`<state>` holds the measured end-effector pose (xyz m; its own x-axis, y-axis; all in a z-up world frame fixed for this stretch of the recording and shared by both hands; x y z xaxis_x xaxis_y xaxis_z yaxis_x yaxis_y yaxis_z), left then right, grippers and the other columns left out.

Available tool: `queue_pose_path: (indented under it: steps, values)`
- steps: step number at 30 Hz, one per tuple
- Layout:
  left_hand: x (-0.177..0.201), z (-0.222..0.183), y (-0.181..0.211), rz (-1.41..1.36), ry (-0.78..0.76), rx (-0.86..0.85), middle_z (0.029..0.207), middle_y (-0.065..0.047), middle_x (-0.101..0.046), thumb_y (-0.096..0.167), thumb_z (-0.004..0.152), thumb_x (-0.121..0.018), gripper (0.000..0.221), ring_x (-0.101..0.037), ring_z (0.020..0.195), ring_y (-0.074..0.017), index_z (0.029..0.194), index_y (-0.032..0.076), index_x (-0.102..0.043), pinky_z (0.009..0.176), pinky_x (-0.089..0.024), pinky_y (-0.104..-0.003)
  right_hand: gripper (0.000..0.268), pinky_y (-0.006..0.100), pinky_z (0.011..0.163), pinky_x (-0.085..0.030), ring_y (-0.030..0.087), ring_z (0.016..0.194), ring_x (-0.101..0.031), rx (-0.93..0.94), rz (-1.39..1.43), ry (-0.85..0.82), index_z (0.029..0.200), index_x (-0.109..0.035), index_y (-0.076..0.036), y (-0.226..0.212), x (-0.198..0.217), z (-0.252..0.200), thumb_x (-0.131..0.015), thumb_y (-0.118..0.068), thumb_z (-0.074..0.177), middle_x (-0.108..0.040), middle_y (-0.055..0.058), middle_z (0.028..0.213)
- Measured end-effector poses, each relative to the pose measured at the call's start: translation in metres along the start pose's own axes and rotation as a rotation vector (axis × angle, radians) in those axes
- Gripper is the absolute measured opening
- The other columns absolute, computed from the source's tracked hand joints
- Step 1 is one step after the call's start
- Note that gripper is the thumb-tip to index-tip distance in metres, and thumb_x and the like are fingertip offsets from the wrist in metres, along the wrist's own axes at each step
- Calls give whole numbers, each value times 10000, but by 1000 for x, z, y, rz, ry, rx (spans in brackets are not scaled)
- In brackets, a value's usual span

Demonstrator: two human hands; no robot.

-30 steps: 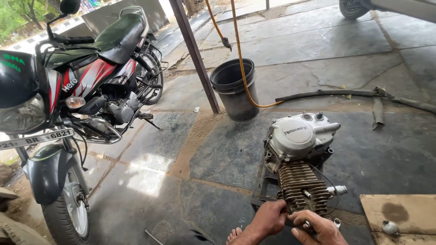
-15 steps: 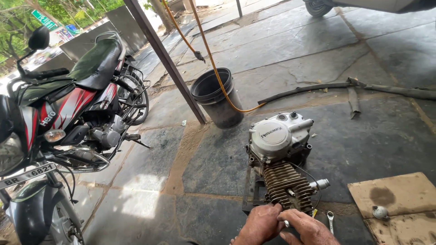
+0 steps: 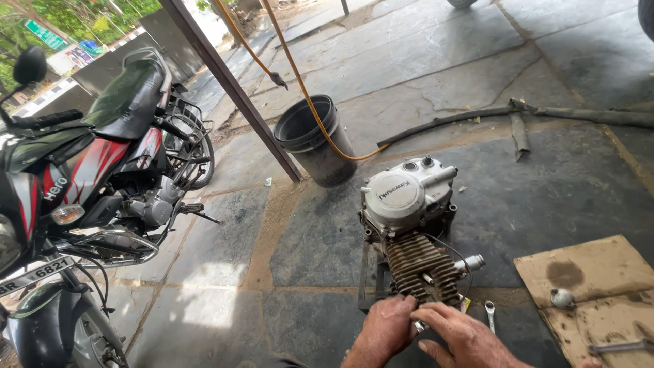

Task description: Manually repairing and reassembling a motorcycle engine component.

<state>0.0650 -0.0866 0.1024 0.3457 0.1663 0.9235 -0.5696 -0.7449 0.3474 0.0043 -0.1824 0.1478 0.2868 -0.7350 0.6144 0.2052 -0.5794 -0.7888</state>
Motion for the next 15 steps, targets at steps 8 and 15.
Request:
queue_pose_path:
  steps: [8, 15]
  values:
    - [37, -13, 44, -210, 210, -229, 898, -171, -695, 347, 903, -761, 289, -669, 867, -398, 989, 80, -693, 726, -528, -506, 358, 515, 1027, -497, 447, 1265, -580, 253, -293, 558, 1128, -658, -40, -32, 159, -39, -792, -167, 823, -676, 223, 1230]
    - [40, -11, 50, -271, 178, -133, 931, -132, -738, 347, 945, -710, 286, -705, 861, -355, 1005, 67, -703, 704, -545, -454, 194, 322, 845, -593, 180, 1008, -710, -12, -32, 844, 1224, -703, 10, 32, 257, -91, -747, -113, 1081, -733, 131, 1129]
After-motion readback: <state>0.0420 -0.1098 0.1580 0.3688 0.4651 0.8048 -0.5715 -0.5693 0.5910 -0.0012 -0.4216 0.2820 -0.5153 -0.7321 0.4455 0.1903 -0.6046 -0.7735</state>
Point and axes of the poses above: each hand's wrist, its own z-axis towards the middle knuckle, its own x-axis out of the back of the hand, y = z × x, the point moved 10 cm from there along z, towards the middle knuckle
